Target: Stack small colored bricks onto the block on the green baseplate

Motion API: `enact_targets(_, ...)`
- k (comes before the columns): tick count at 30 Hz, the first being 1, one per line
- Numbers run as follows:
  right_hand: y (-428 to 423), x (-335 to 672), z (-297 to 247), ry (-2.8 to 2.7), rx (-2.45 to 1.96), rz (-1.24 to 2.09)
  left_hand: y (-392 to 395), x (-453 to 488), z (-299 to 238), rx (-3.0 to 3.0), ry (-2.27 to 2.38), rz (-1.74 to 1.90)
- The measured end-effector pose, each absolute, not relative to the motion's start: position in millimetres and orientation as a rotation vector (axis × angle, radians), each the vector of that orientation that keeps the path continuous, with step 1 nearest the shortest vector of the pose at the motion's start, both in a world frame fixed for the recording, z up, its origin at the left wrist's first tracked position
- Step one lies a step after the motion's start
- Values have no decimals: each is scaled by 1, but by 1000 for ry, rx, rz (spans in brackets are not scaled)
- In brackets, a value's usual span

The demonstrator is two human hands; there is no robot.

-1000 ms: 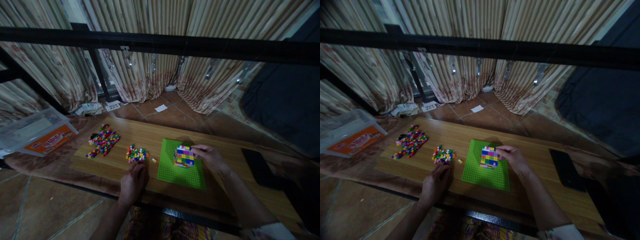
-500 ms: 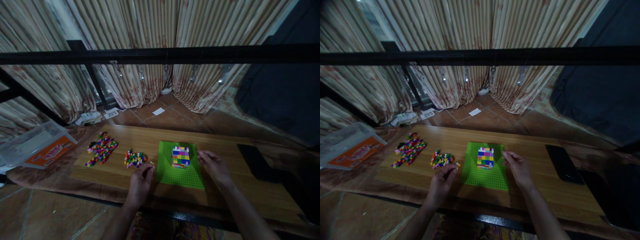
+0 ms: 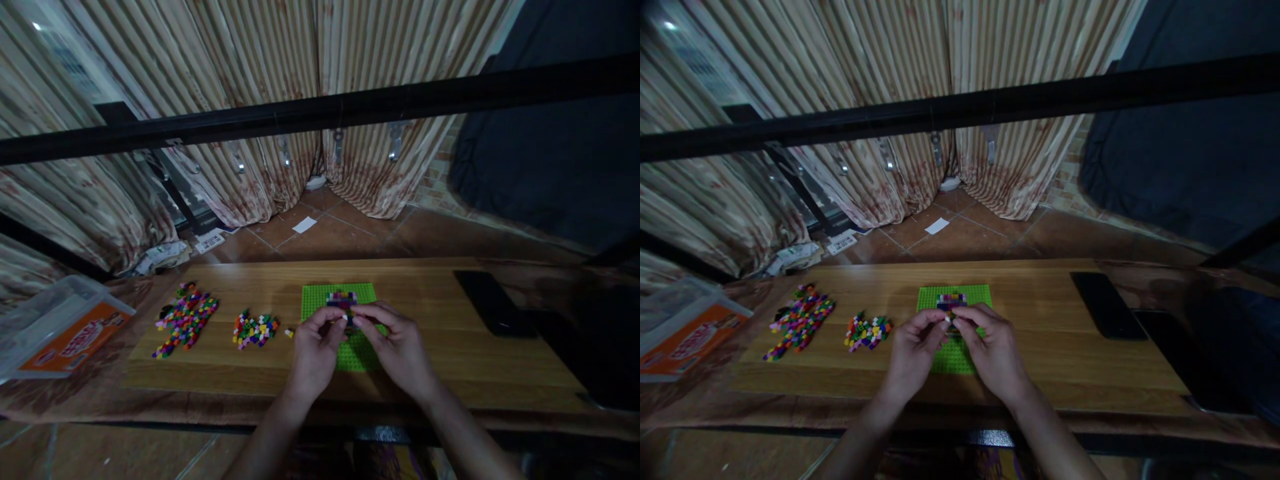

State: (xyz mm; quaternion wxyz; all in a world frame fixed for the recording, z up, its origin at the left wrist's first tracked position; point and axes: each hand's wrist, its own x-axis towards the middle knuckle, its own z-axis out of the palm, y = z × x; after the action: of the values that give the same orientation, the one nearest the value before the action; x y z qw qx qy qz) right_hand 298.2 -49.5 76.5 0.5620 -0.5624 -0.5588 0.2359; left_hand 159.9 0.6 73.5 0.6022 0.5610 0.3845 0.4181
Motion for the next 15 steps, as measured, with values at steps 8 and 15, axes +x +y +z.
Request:
enact_targets(8,-49,301,65,-1306,-1339,536,-1,166,69,1460,883,956)
enact_targets(15,-53,302,55,-1414,-1434,394,-6,169,66,1671,994,941)
